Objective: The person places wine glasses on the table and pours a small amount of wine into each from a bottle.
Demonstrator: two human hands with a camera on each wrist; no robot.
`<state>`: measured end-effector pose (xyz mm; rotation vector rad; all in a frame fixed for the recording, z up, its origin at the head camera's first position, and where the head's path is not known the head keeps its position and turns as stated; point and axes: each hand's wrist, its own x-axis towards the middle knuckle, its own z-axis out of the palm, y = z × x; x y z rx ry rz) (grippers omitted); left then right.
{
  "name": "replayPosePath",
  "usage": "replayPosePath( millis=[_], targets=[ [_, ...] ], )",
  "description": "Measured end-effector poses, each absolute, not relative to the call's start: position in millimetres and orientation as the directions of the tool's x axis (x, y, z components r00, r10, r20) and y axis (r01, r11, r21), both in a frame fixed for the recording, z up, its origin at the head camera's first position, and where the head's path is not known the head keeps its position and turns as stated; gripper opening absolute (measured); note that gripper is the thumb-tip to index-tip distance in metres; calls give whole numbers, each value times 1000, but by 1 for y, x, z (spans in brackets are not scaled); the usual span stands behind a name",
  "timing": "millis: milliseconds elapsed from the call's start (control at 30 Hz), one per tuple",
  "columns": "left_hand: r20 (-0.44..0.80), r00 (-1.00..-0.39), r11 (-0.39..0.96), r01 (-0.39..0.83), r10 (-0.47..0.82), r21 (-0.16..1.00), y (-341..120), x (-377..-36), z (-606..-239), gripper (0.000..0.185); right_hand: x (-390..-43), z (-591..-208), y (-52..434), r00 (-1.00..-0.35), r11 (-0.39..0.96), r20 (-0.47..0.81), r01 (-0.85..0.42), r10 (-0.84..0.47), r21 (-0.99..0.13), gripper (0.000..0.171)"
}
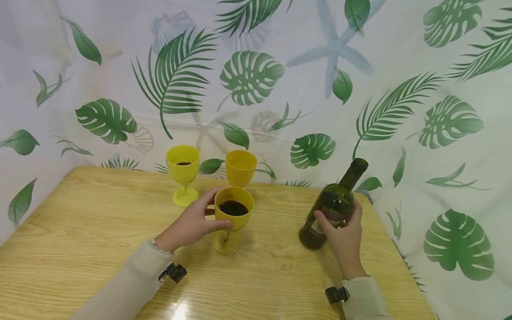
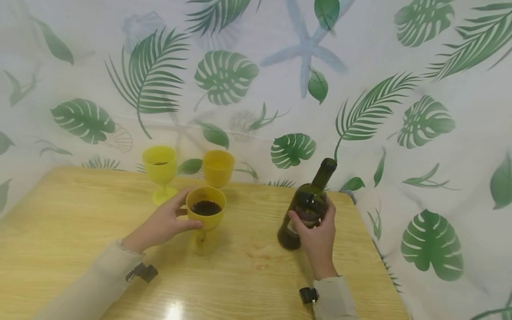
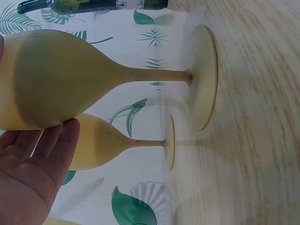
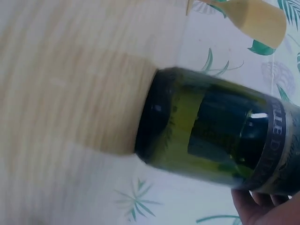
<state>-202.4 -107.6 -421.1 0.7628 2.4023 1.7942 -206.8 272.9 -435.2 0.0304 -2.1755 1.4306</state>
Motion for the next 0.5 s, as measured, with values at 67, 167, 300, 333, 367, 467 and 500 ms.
replayPosePath(
  millis=[67, 167, 300, 333, 367, 467, 500],
  targets=[
    [248, -879, 209, 354, 407, 912, -108, -202, -421, 79, -206, -433, 274, -876, 475, 413, -262, 248, -840, 82],
    [247, -882, 220, 354, 401, 909, -107, -201, -420, 79, -203, -429, 277, -904, 522, 359, -195, 234, -830, 79],
    [242, -888, 228, 349, 391, 909, -107, -199, -422, 80, -201, -427, 278, -919, 528, 325, -167, 222, -833, 78],
    [242, -889, 225, 346, 389, 911, -107, -198, -423, 81, -201, -428, 279, -920, 524, 326, -171, 219, -834, 79],
    [240, -890, 221, 342, 387, 913, -107, -197, -423, 81, -202, -428, 279, -920, 520, 329, -177, 215, -836, 80],
    [233, -893, 202, 328, 384, 923, -105, -196, -427, 80, -204, -430, 280, -919, 493, 338, -203, 202, -846, 81],
    [226, -895, 196, 319, 386, 927, -105, -195, -429, 80, -205, -431, 280, -919, 487, 341, -210, 198, -848, 80]
  ],
)
